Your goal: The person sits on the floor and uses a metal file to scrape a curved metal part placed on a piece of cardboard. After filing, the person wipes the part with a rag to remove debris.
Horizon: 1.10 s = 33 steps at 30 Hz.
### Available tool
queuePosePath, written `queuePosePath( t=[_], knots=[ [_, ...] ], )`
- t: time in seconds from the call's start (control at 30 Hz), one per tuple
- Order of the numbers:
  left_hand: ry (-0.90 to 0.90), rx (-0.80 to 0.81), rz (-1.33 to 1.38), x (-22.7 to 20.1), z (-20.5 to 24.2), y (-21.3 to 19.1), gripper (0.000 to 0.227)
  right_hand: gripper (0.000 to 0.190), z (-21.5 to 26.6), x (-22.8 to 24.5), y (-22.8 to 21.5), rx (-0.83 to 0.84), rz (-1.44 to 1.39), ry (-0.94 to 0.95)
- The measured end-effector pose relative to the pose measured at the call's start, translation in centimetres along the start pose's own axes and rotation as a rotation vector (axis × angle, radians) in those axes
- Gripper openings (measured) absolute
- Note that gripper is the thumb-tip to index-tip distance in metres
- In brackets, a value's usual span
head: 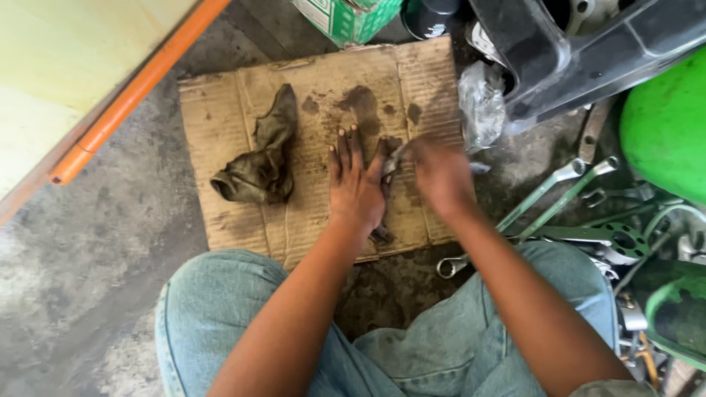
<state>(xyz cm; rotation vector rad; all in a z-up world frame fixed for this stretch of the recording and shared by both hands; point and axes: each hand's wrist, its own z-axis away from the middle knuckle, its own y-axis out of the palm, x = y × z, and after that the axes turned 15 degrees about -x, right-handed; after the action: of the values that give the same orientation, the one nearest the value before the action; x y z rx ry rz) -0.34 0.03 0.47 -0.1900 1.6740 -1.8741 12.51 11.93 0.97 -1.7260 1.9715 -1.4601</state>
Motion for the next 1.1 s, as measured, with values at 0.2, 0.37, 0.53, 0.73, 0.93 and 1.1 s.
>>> queuePosePath(
  t=[0.2,0.37,0.53,0.73,0.93,1.1],
  knots=[
    [-0.037,-0.053,0.100,0.1,0.9,0.5,0.071,0.036,1.8,0.9,0.9,0.020,0.219,-0.151],
    [0.021,-0.117,-0.053,0.0,0.4,0.2,0.078,0.018,-1.2,-1.6,0.1,-0.093,0.090,0.150],
    [-0.003,0.021,-0.005,-0.4,0.3,-1.3,0.091,0.015,0.3,-0.4,0.9,-0.123,0.133,-0.088],
    [-0.003,-0.003,-0.044,-0.4,0.7,-1.4,0.100,0.020,2.4,-1.4,1.1,0.104,0.013,0.201],
    [-0.009,0.038,-0.072,-0.2,0.6,-1.0,0.101,0.026,0.7,-2.1,1.7,-0.202,0.115,-0.040],
    [0.006,0.030,-0.062,-0.2,0.7,-1.0,0.106,0.037,1.3,0.8,1.4,0.099,-0.189,0.773]
  ],
)
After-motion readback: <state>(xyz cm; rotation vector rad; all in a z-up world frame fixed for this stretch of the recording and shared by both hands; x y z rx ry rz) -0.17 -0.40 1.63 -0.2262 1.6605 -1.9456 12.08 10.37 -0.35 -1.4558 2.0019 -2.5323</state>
